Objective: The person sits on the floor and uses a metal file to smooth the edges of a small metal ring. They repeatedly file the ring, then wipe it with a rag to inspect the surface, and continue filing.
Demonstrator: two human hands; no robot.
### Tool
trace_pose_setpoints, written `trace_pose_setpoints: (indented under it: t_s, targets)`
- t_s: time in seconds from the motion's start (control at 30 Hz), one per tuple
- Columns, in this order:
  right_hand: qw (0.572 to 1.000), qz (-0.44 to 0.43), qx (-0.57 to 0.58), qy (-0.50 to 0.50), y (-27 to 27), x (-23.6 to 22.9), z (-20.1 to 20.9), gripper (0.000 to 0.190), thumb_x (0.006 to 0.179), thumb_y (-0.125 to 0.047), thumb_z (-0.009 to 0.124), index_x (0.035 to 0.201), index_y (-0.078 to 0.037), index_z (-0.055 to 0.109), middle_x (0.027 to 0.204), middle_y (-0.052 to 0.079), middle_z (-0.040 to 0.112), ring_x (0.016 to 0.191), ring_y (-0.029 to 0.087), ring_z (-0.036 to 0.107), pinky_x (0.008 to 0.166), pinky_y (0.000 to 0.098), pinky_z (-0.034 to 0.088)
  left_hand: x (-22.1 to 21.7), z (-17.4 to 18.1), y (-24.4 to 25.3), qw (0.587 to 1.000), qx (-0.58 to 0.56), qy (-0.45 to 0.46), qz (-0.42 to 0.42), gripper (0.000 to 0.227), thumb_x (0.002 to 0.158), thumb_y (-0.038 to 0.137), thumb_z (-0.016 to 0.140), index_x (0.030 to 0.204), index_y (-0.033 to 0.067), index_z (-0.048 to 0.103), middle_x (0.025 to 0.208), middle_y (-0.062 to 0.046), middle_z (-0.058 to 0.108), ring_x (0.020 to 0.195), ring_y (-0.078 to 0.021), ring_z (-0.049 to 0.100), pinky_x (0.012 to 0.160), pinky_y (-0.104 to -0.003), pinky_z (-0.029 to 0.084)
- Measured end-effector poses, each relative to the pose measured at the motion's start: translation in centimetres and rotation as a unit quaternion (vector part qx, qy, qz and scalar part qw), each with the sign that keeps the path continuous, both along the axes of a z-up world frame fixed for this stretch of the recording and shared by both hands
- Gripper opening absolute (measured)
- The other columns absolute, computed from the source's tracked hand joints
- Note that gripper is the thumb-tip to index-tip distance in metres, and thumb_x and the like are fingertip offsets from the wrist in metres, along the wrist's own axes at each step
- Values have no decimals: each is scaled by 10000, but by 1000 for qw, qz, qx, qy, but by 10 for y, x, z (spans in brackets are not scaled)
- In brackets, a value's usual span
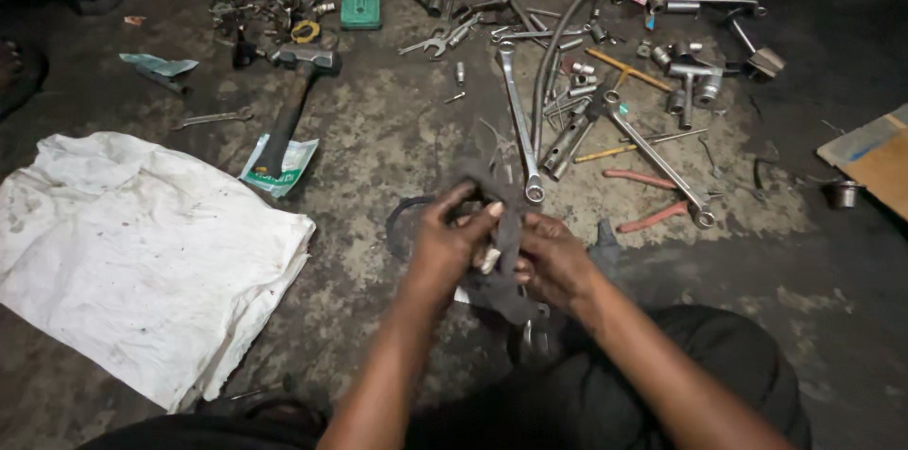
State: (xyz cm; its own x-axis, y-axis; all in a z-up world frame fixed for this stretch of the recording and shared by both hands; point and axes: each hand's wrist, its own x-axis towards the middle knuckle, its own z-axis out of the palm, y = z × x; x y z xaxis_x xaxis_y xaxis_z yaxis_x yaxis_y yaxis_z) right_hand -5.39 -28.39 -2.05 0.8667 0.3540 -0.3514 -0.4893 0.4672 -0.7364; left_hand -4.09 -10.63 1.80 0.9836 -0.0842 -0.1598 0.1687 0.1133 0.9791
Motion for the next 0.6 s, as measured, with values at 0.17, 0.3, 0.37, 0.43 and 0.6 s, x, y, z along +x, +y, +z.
trace_pose_setpoints:
  t_s: [0.17, 0.3, 0.37, 0.43, 0.6]
  targets:
    - [995, 43, 73, 61, 3, -6, -22, 150, 975, -44, 542, 1064, -144, 609, 731, 6, 578, 569, 105, 494, 506, 249, 411, -2, -17, -12, 993, 34, -75, 89, 341, 884, 239, 796, 1050, -52, 732, 917, -56, 732, 831, -110, 631, 774, -279, 515]
    - [991, 75, 88, 70, 2, -9, -20, 97, 1002, -93, 541, 1040, -144, 615, 699, -18, 525, 552, 78, 459, 497, 228, 381, 3, -26, -11, 987, -91, 22, 127, 364, 849, 274, 807, 1057, -7, 705, 962, -26, 720, 874, -121, 632, 802, -284, 516]
    - [991, 96, 68, 63, 2, -10, -21, 47, 1028, -134, 557, 997, -149, 588, 696, -18, 515, 545, 74, 441, 484, 223, 359, 3, -23, -10, 984, -147, 8, 102, 392, 894, 292, 802, 1037, -63, 720, 962, -59, 685, 883, -149, 600, 806, -308, 500]
    - [992, 116, -14, 44, 0, -15, -24, 123, 1069, -197, 577, 957, -151, 563, 690, -8, 504, 530, 75, 414, 455, 219, 325, 0, -18, -2, 987, -111, 15, 114, 449, 953, 361, 731, 1026, -82, 746, 947, -97, 703, 851, -180, 595, 794, -334, 507]
    - [992, 82, 73, 58, -7, -26, -12, 82, 1020, -197, 582, 952, -167, 546, 705, -23, 488, 573, 77, 423, 490, 217, 335, 0, -14, -7, 995, -62, -6, 73, 490, 913, 362, 730, 1189, -43, 723, 1112, -93, 734, 1013, -172, 643, 922, -321, 502]
